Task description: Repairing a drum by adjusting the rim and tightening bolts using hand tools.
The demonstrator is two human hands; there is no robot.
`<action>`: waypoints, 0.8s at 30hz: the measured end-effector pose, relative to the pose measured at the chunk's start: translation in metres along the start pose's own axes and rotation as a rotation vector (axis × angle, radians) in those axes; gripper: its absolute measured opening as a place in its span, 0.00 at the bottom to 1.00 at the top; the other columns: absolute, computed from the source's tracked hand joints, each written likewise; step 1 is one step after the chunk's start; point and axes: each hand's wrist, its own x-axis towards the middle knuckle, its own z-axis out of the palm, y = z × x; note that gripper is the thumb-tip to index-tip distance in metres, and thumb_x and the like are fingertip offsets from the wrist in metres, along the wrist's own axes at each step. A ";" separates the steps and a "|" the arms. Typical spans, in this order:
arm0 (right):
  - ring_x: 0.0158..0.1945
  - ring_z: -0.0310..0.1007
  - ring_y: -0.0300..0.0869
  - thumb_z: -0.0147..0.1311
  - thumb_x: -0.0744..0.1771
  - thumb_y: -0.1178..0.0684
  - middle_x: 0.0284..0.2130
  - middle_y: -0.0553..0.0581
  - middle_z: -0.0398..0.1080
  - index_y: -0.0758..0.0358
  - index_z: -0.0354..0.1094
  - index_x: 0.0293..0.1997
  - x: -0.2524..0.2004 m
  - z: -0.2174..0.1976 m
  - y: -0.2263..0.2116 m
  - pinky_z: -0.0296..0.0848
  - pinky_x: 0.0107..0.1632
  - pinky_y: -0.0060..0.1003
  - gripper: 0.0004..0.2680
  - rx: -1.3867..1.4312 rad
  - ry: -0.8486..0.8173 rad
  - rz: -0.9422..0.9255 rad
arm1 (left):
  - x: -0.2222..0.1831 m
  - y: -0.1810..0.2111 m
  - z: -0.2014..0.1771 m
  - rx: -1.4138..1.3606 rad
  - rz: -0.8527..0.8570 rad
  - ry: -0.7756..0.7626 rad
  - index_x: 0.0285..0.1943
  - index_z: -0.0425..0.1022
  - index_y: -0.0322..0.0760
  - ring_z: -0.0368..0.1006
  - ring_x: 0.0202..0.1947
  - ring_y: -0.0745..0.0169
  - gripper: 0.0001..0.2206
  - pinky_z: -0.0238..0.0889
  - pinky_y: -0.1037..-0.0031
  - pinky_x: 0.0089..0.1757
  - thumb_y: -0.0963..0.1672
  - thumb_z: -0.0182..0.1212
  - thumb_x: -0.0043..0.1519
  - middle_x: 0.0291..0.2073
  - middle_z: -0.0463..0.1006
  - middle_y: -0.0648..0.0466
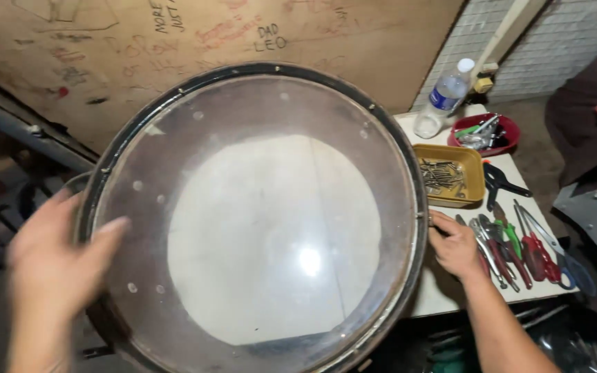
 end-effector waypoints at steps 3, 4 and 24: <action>0.53 0.77 0.48 0.54 0.64 0.68 0.52 0.64 0.76 0.74 0.73 0.50 -0.004 0.005 0.010 0.74 0.56 0.34 0.11 -0.079 0.097 -0.002 | -0.099 -0.141 0.030 0.242 -0.484 0.001 0.74 0.74 0.25 0.75 0.48 0.23 0.35 0.69 0.44 0.43 0.58 0.64 0.68 0.55 0.77 0.26; 0.53 0.77 0.48 0.54 0.64 0.68 0.52 0.64 0.76 0.74 0.73 0.50 -0.003 0.007 0.013 0.74 0.56 0.34 0.11 -0.079 0.104 -0.007 | -0.102 -0.127 0.030 0.239 -0.479 0.007 0.74 0.74 0.25 0.75 0.48 0.23 0.35 0.69 0.44 0.43 0.58 0.64 0.68 0.55 0.77 0.26; 0.35 0.75 0.42 0.63 0.63 0.61 0.38 0.58 0.79 0.71 0.77 0.48 -0.002 0.000 0.038 0.73 0.41 0.32 0.10 -0.234 0.248 0.196 | -0.125 -0.165 0.100 -0.843 -0.944 -0.127 0.59 0.74 0.17 0.70 0.45 0.51 0.17 0.61 0.68 0.48 0.40 0.60 0.64 0.46 0.78 0.37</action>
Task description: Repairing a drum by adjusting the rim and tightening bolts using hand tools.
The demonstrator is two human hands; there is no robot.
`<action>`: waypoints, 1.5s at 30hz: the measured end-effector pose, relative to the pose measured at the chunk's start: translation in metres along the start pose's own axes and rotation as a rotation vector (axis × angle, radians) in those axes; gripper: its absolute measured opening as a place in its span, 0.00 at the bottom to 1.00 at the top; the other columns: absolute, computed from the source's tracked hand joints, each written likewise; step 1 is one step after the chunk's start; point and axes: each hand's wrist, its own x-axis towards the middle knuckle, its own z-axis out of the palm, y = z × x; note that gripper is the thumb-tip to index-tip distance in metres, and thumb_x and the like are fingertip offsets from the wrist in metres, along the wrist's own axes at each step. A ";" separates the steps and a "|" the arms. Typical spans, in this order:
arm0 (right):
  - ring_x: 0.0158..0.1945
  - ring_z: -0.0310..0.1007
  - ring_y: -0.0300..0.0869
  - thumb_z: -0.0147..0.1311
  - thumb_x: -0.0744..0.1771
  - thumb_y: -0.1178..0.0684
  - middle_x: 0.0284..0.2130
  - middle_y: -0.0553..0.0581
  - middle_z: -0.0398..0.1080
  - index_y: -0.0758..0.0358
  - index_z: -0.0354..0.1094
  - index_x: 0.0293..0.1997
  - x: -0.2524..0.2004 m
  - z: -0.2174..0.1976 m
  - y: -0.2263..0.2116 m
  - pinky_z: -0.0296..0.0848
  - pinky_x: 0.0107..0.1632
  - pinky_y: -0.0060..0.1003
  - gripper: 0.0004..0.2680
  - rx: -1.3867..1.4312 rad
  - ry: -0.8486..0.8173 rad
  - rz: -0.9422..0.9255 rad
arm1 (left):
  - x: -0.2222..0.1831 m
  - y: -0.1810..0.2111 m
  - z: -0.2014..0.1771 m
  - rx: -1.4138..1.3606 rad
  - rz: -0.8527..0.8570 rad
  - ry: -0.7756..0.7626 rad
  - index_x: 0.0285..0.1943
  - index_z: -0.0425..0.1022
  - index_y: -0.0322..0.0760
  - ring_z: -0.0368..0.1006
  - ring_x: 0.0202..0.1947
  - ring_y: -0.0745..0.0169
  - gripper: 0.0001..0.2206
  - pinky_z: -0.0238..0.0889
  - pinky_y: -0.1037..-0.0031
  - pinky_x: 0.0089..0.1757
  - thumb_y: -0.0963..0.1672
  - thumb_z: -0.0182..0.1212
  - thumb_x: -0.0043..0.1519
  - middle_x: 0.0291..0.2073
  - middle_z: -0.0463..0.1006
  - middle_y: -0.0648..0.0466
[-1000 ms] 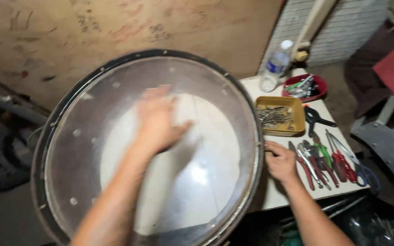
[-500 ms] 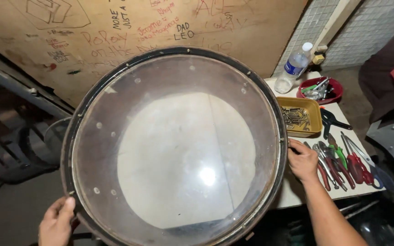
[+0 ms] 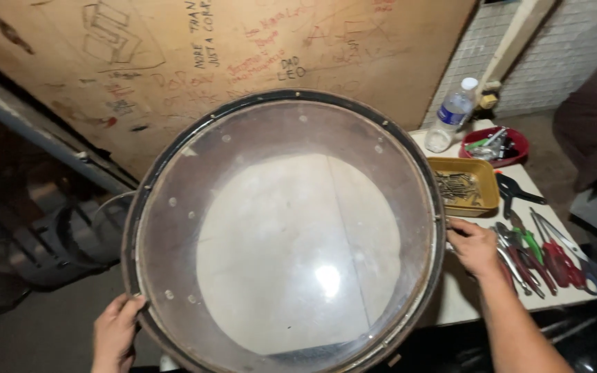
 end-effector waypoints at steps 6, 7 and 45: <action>0.48 0.76 0.46 0.53 0.66 0.64 0.51 0.62 0.77 0.71 0.73 0.57 0.003 -0.002 0.004 0.72 0.49 0.33 0.13 0.029 -0.136 -0.019 | 0.001 -0.011 0.003 -0.120 0.068 -0.037 0.63 0.72 0.20 0.70 0.49 0.53 0.20 0.59 0.71 0.52 0.40 0.59 0.62 0.50 0.78 0.40; 0.48 0.76 0.46 0.53 0.66 0.64 0.51 0.62 0.77 0.71 0.73 0.57 0.004 -0.002 0.012 0.72 0.49 0.33 0.13 0.031 -0.143 -0.025 | 0.000 -0.009 0.005 -0.124 0.067 -0.028 0.63 0.72 0.20 0.70 0.49 0.53 0.20 0.59 0.71 0.52 0.40 0.59 0.62 0.50 0.78 0.40; 0.68 0.65 0.52 0.46 0.65 0.43 0.66 0.64 0.66 0.65 0.56 0.72 -0.089 0.006 -0.125 0.61 0.67 0.44 0.27 0.224 -0.335 0.286 | -0.103 -0.095 -0.013 0.301 0.076 0.413 0.63 0.73 0.16 0.75 0.50 0.36 0.29 0.67 0.57 0.49 0.47 0.65 0.59 0.51 0.79 0.28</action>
